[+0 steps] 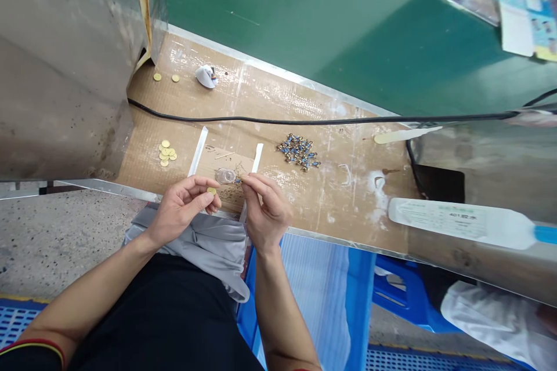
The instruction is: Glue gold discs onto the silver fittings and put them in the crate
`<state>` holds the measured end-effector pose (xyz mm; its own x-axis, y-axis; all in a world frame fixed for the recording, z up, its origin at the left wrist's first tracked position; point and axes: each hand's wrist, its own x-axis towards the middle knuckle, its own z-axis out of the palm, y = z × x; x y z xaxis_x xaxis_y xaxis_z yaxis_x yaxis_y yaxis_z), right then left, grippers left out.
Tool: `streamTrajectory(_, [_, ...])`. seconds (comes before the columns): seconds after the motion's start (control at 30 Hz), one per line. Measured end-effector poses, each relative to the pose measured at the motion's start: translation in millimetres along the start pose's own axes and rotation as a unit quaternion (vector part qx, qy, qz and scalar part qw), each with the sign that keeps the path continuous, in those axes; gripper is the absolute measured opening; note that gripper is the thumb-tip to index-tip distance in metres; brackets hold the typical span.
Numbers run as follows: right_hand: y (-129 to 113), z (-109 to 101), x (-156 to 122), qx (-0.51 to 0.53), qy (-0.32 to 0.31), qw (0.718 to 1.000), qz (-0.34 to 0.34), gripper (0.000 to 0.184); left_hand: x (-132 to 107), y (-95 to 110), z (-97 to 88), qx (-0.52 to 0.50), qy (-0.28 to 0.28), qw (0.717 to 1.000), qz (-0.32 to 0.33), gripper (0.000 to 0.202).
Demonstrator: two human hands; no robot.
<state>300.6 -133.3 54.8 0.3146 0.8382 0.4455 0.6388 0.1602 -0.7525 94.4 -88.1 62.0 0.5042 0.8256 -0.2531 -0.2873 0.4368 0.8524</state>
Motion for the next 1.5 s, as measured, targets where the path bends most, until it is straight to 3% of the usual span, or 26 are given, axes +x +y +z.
streamTrajectory(0.33, [2.6,2.3,1.2,-0.003,0.012,1.0,0.003,0.023,0.7,0.4,5.6,0.009,0.017,1.0,-0.012,0.031])
streamTrajectory(0.57, [-5.4,-0.8,-5.0,0.004,0.055,0.998,0.0,0.024,-4.1,-7.7,9.8,0.059,0.033,0.998,-0.003,0.036])
streamTrajectory(0.87, [-27.9,10.9,-26.7,0.026,0.024,0.999,-0.025,0.028,-5.3,-16.3,13.4,0.147,0.048,0.987,0.044,0.032])
streamTrajectory(1.5, [-23.7,5.4,-31.5,0.006,0.009,1.0,-0.027,0.029,-5.7,-23.1,15.0,0.185,0.054,0.979,0.073,0.028])
